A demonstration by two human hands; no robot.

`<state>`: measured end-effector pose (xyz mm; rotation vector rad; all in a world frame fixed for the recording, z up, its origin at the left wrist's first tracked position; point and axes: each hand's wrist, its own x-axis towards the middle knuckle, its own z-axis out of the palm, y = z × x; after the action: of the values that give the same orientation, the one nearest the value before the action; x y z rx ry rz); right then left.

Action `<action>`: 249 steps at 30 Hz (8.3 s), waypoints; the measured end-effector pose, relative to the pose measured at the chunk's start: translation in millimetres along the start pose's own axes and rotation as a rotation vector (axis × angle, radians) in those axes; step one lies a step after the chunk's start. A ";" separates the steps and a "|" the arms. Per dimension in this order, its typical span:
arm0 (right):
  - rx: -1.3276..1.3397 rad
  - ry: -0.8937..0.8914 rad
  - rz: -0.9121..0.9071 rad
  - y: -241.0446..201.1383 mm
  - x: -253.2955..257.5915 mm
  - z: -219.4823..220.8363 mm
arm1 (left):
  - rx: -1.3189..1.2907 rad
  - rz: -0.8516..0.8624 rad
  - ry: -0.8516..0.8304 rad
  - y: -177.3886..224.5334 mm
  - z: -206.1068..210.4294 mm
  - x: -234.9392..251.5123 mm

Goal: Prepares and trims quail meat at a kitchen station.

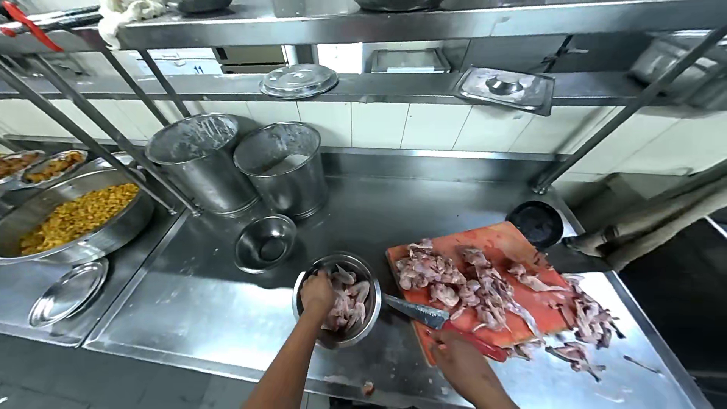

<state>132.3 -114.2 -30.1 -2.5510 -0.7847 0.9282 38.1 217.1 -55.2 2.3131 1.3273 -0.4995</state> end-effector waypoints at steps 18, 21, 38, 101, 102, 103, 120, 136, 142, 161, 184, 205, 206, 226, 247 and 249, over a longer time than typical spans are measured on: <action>1.559 -0.037 0.005 -84.2 -8.7 -3.4 | -1.589 0.657 -0.371 51.1 28.8 -127.9; 1.618 0.076 0.079 -66.0 -10.9 -1.2 | -1.256 0.840 -0.254 54.0 34.8 -131.6; 0.009 0.130 0.130 -34.0 -44.7 -21.9 | -0.279 0.861 0.052 115.5 32.1 -168.8; 0.822 0.344 -0.449 -37.5 -75.0 -66.0 | -1.321 0.695 -0.392 159.5 20.6 -201.2; 0.737 0.425 -0.465 -37.9 -74.2 -61.4 | -1.343 0.693 -0.326 160.5 22.7 -203.9; 0.697 0.481 -0.477 -38.0 -73.2 -56.6 | -1.362 0.696 -0.267 160.6 24.7 -205.9; 1.351 0.130 -0.246 -11.9 -33.2 26.1 | -1.118 0.306 -0.431 126.2 73.7 -163.2; -0.273 0.174 -0.192 72.5 16.4 -5.7 | 0.142 0.268 -0.299 112.5 126.2 -130.4; -0.317 0.028 -0.223 64.4 25.7 -13.7 | 0.321 0.147 -0.304 144.3 134.9 -134.5; -0.042 -0.229 0.104 73.0 -69.6 -17.7 | 0.430 -0.024 -0.201 178.6 126.3 -140.4; -0.084 -0.345 0.180 131.0 -101.8 1.1 | 0.269 -0.020 -0.288 166.0 129.1 -123.7; -0.122 -0.264 0.077 86.9 -73.9 -12.2 | 0.358 -0.096 -0.279 180.2 124.1 -139.2; -0.124 -0.271 0.083 86.1 -74.3 -13.1 | 0.365 -0.095 -0.282 180.9 123.9 -139.3; -0.070 -0.256 0.092 90.1 -50.9 14.1 | 0.244 -0.100 -0.329 166.2 128.8 -126.7; 0.706 0.169 -0.484 52.2 -15.6 -1.0 | -1.018 0.478 -0.166 121.5 115.1 -173.1; 0.995 0.025 -0.402 41.0 -21.6 -1.5 | -1.075 0.471 -0.200 126.6 115.7 -177.6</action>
<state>135.4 -159.9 -37.1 -1.4768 -0.5763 0.8446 52.5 -29.0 -40.6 1.5053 0.6321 0.1388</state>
